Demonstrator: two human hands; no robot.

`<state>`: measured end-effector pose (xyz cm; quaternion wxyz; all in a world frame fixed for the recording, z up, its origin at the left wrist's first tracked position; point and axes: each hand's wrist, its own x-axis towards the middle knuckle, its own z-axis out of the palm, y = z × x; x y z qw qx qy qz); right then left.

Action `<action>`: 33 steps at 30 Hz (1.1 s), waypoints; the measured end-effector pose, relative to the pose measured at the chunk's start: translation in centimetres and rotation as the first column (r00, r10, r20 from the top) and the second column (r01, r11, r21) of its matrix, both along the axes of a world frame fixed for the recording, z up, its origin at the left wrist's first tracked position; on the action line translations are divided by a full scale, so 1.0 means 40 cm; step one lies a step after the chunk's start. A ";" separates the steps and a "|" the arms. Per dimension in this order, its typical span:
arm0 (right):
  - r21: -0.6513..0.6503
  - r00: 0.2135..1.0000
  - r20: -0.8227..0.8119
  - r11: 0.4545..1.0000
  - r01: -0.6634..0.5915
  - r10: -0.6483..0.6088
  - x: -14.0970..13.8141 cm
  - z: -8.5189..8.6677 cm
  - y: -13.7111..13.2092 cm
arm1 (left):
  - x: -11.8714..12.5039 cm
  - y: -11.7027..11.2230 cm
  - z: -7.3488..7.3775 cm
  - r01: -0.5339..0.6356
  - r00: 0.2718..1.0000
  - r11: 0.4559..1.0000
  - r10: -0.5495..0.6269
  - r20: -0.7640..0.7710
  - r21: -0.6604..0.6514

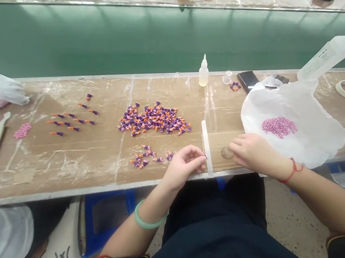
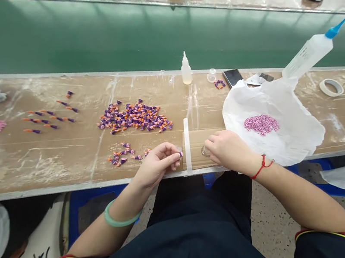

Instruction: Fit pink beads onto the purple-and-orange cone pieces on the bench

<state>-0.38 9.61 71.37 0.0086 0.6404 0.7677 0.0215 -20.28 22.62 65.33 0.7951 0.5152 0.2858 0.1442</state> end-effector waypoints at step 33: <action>0.038 0.395 -0.913 0.943 0.329 -0.101 -0.148 0.153 -0.086 | -0.004 -0.123 0.166 -0.086 0.919 0.983 0.014 0.395 0.165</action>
